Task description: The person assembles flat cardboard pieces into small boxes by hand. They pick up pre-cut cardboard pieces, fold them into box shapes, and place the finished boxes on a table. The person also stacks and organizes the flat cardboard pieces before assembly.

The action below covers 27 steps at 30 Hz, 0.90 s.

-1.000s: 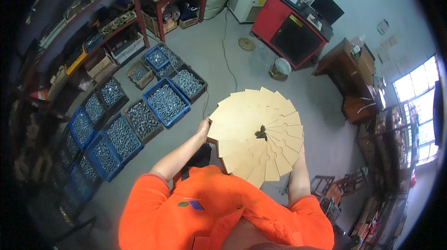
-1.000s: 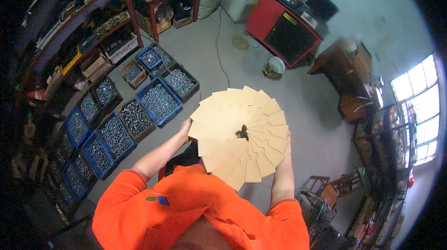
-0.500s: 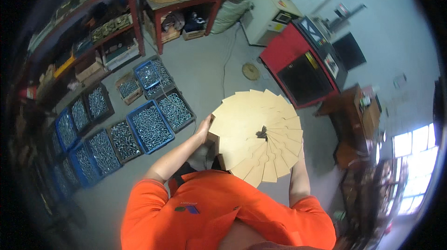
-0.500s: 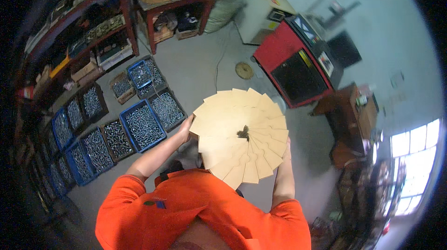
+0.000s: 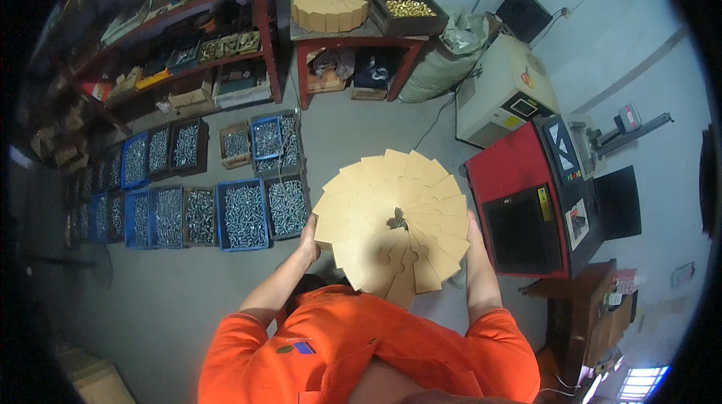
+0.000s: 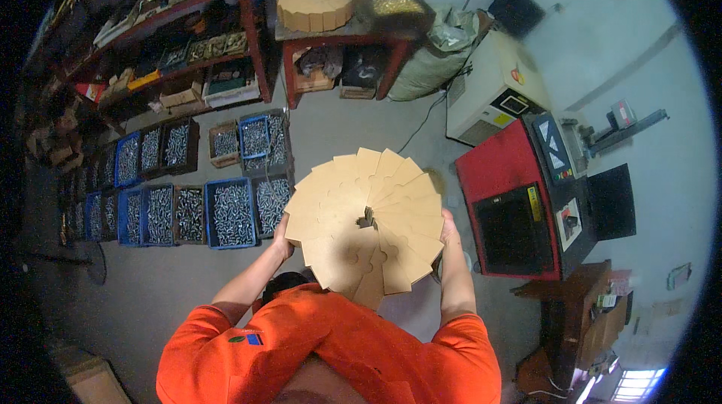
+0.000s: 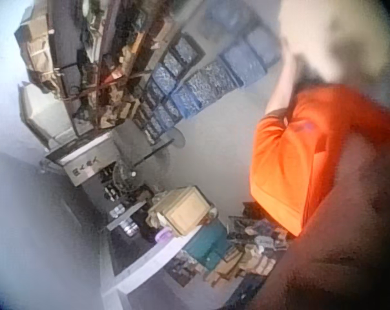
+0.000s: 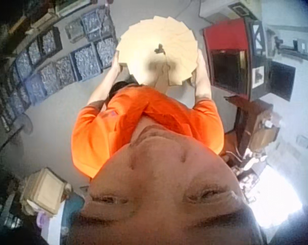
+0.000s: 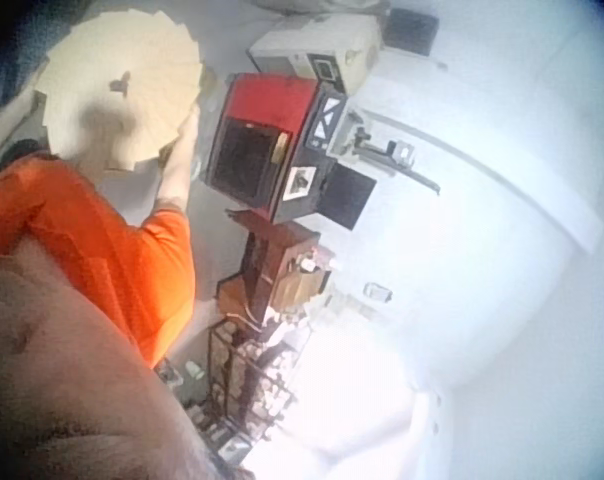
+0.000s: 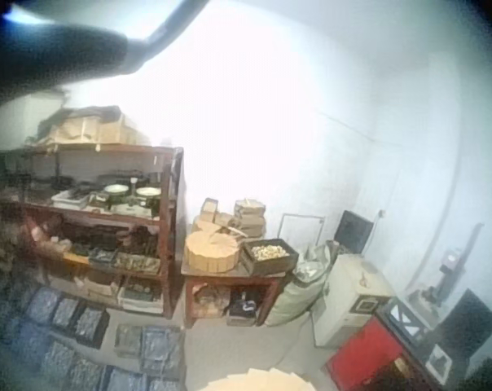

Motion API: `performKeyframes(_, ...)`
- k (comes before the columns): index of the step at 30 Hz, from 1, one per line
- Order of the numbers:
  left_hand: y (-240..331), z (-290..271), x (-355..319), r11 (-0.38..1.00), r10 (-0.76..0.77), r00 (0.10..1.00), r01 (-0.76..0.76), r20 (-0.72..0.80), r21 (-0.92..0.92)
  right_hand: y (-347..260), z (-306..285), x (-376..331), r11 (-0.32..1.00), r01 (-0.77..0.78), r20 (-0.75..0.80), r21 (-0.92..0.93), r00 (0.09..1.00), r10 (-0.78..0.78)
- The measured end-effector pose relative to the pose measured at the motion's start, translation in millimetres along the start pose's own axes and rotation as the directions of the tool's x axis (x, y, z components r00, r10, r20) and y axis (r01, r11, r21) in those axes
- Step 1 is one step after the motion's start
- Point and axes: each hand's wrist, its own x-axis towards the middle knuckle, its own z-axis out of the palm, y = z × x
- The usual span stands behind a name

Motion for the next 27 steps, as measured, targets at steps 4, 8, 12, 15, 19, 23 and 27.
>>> performKeyframes(4, -6, 34, 33, 0.991, 0.090, 0.996, -0.090, 0.001, -0.102, -29, -12, 4, 0.975, 0.027, 0.007, 0.220, 1.000, -0.029)
performKeyframes(8, 2, 73, 54, 0.981, 0.155, 0.987, -0.149, 0.037, -0.127, -68, 7, -11, 0.913, 0.070, 0.083, 0.401, 0.990, -0.112)
performKeyframes(12, 27, 102, 72, 0.974, 0.175, 0.984, -0.171, 0.015, -0.151, -101, 22, 7, 0.870, 0.045, 0.072, 0.491, 0.993, -0.092)
performKeyframes(15, 55, 117, 90, 0.953, 0.229, 0.973, -0.217, 0.038, -0.210, -132, 39, 37, 0.856, 0.032, 0.082, 0.516, 0.993, -0.087)
performKeyframes(19, 111, 128, 158, 0.930, 0.269, 0.960, -0.238, 0.075, -0.279, -178, 67, 121, 0.878, 0.045, 0.101, 0.476, 0.989, -0.105)
performKeyframes(23, 194, 153, 203, 0.915, 0.331, 0.942, -0.305, 0.060, -0.266, -219, 107, 205, 0.904, 0.086, 0.071, 0.419, 0.989, -0.127)
performKeyframes(27, 295, 176, 238, 0.896, 0.362, 0.930, -0.327, 0.068, -0.300, -267, 153, 285, 0.908, 0.100, 0.121, 0.406, 0.979, -0.162)
